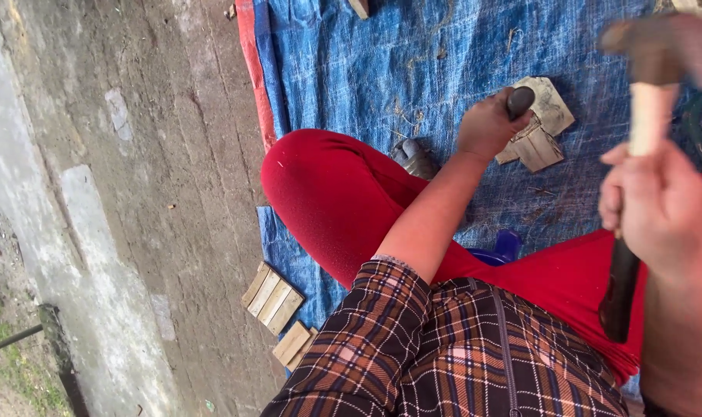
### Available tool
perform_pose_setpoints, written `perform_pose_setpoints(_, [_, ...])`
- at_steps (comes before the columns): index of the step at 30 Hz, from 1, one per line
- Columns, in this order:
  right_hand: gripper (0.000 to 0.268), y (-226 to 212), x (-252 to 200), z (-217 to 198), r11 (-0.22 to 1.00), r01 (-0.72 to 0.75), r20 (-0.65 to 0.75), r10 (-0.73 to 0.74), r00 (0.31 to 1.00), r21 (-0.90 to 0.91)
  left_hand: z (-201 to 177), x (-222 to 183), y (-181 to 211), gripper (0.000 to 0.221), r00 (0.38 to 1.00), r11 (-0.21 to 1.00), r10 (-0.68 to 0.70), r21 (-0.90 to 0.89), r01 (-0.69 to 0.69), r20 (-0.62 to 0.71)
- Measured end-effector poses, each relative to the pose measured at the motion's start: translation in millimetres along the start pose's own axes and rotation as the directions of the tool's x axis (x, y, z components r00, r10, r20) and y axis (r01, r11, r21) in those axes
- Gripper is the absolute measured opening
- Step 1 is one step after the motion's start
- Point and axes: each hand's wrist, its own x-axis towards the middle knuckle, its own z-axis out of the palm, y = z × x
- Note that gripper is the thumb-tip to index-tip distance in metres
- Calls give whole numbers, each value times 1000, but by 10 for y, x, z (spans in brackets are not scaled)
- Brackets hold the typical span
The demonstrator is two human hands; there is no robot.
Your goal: A person sitting on the ground uses a hammer and a chisel to carve intricate patterns or shapes into a small wooden block.
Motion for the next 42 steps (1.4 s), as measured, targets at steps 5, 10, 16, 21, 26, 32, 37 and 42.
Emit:
perform_pose_setpoints(5, [17,-140,-230,166,972,215,-43,-219,975,-92,-48,-20,104,37,1000,1000,3,11,-3,-3])
perform_pose_setpoints(10, [30,294,35,382,865,-98,35,132,991,-491,-144,-76,151,37,999,1000,-4,22,3,51])
perform_pose_setpoints(16, [15,-424,-180,325,943,-36,62,60,996,-332,-56,-80,105,39,994,997,51,-54,-56,-98])
perform_pose_setpoints(21, [18,-162,-318,244,950,303,18,-303,953,-78,-89,-65,139,36,1000,1000,12,22,-11,-28])
perform_pose_setpoints(26, [19,157,25,418,877,91,42,-81,996,-472,-16,-77,71,41,998,999,36,13,-35,-58])
perform_pose_setpoints(32, [18,-298,-178,307,989,-31,54,39,998,-145,25,-110,75,40,999,1000,22,4,-22,-23])
perform_pose_setpoints(37, [31,-77,-287,191,954,288,-11,-290,957,-84,32,-21,94,37,1000,1000,12,8,-12,-9])
perform_pose_setpoints(42, [31,322,120,421,910,-200,74,242,968,-364,88,-25,43,42,996,996,70,64,-67,-56])
